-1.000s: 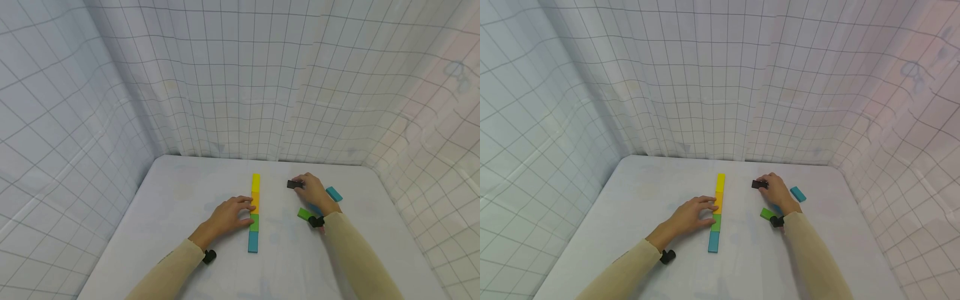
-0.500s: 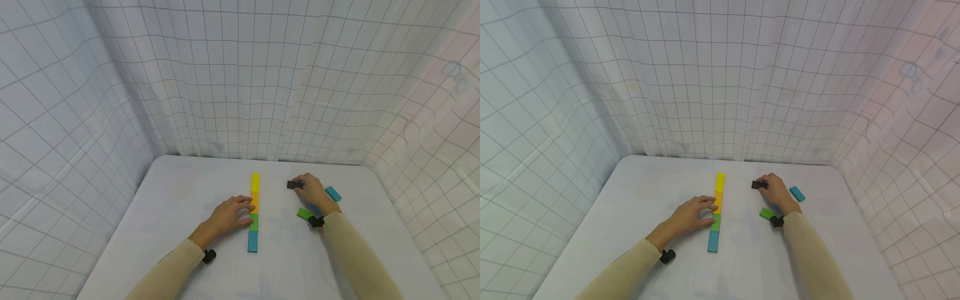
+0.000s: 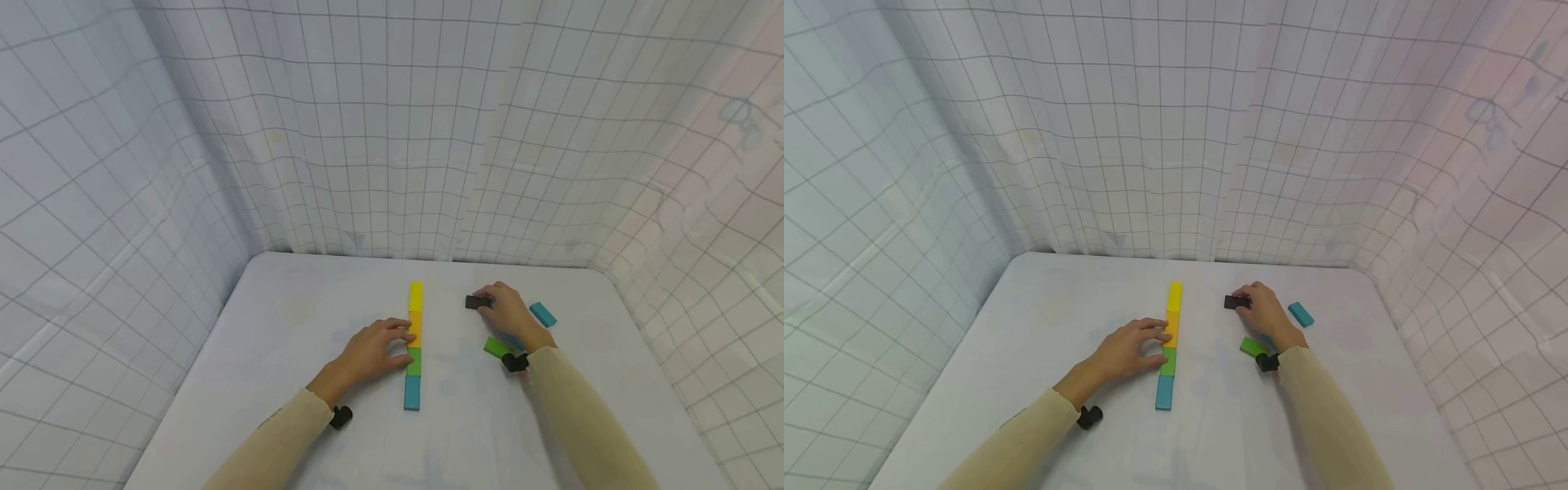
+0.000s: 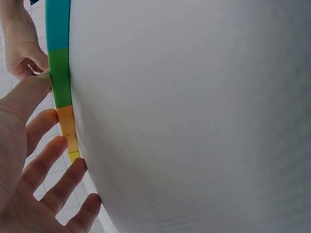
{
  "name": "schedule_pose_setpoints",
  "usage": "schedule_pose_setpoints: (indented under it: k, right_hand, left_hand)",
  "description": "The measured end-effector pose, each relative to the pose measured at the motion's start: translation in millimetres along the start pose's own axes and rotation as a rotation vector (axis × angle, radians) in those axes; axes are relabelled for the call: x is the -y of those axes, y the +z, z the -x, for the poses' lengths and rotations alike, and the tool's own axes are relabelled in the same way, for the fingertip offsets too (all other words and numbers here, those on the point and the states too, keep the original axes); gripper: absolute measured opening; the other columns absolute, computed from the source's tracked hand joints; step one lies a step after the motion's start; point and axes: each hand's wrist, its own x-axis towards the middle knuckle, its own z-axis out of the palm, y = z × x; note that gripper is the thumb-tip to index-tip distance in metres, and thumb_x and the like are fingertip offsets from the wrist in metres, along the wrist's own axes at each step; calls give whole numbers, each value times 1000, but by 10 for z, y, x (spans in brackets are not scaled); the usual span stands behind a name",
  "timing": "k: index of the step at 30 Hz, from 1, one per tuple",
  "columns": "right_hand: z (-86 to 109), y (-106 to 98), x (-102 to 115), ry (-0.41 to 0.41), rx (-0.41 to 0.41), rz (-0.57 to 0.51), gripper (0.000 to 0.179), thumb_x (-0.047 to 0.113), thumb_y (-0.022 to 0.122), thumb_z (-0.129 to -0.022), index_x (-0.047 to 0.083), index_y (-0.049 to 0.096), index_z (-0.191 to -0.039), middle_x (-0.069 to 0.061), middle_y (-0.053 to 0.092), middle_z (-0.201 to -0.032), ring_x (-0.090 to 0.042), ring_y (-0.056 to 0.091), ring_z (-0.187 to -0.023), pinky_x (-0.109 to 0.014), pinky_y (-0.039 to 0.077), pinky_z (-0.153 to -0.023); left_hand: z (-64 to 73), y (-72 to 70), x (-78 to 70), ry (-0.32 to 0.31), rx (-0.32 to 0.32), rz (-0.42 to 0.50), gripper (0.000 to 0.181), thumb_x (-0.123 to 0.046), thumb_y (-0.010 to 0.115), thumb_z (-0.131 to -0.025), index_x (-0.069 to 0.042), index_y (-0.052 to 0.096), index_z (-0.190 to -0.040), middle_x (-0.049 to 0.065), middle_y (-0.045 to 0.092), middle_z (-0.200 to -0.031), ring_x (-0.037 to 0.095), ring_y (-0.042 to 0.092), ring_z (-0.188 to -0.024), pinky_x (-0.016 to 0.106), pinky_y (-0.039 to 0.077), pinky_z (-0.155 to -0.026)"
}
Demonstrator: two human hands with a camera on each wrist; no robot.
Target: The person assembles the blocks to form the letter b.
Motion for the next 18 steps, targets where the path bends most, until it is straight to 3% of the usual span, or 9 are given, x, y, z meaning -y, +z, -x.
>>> schedule_pose_setpoints:
  k: [18]
  right_hand:
    - [58, -14, 218, -39, 21, -17, 37, 9, 82, -107, 5, 78, -144, -22, 74, -141, -42, 74, -128, -63, 62, -112]
  left_hand:
    - [-15, -7, -1, -1, 6, -10, 45, -42, 90, -104, -22, 84, -144, 2, 67, -169, 40, 65, -155, 68, 57, -123]
